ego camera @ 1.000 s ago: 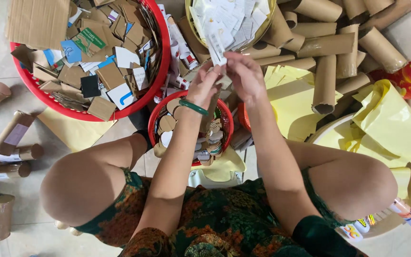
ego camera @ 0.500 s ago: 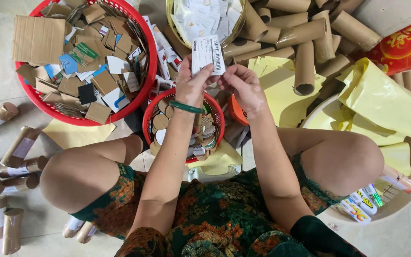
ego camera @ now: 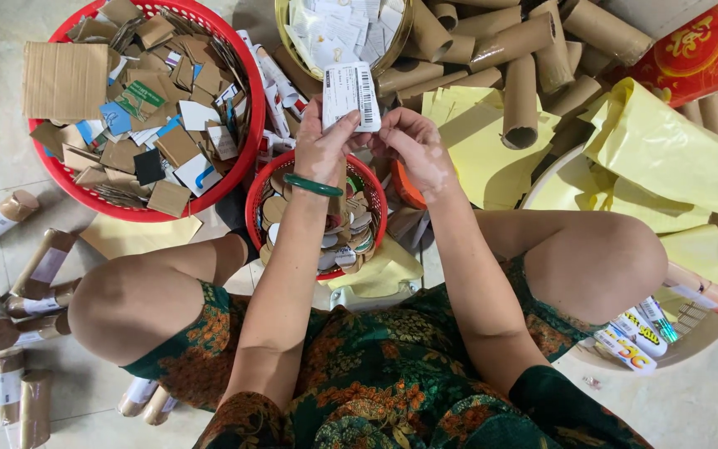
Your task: Affixing labels to small cardboard tubes and packing them for shipment.
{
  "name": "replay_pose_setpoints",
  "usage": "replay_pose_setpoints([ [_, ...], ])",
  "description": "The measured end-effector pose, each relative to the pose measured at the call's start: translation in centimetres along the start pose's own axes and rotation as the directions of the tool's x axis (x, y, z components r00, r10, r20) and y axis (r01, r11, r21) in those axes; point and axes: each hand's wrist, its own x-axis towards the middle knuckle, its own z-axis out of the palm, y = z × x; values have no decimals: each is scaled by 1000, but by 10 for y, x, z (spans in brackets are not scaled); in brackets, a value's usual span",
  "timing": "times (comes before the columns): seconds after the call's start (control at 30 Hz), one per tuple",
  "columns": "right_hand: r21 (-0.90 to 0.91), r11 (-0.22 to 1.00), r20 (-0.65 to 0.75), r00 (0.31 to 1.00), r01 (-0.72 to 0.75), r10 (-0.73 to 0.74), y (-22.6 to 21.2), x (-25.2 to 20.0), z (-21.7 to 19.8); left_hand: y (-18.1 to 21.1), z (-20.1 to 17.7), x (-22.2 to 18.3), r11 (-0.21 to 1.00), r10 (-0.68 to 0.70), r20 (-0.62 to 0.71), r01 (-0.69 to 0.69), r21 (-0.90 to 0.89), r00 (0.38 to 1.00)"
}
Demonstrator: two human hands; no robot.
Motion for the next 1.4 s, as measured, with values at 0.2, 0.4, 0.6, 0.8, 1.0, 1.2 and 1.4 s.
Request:
replay_pose_setpoints([
  [0.2, -18, 998, -32, 998, 58, -58, -3, -1, 4, 6, 13, -4, 1000, -4, -32, 5, 24, 999],
  [0.4, -70, 985, -89, 983, 156, -162, 4, 3, 0, 11, 24, -12, 268, 591, 340, -575, 773, 732],
  [0.6, -359, 910, -71, 966, 208, -249, 6, 5, -11, 18, 29, -18, 257, 412, 454, -579, 774, 790],
  [0.8, -779, 569, 13, 914, 262, -405, -17, -2, 11, 16, 23, -16, -76, 389, 588, -611, 788, 709],
  [1.0, -805, 520, 0, 878, 284, -479, -15, -1, 22, -3, 20, -13, -53, 567, 480, -552, 832, 669],
  [1.2, -867, 470, -118, 848, 166, -516, 2, 13, -20, -29, -39, 23, 479, 457, -15, -231, 847, 890],
  [1.4, -897, 435, -199, 804, 81, -560, 11, 19, -61, 0, -68, 27, 603, 579, -105, -338, 723, 809],
])
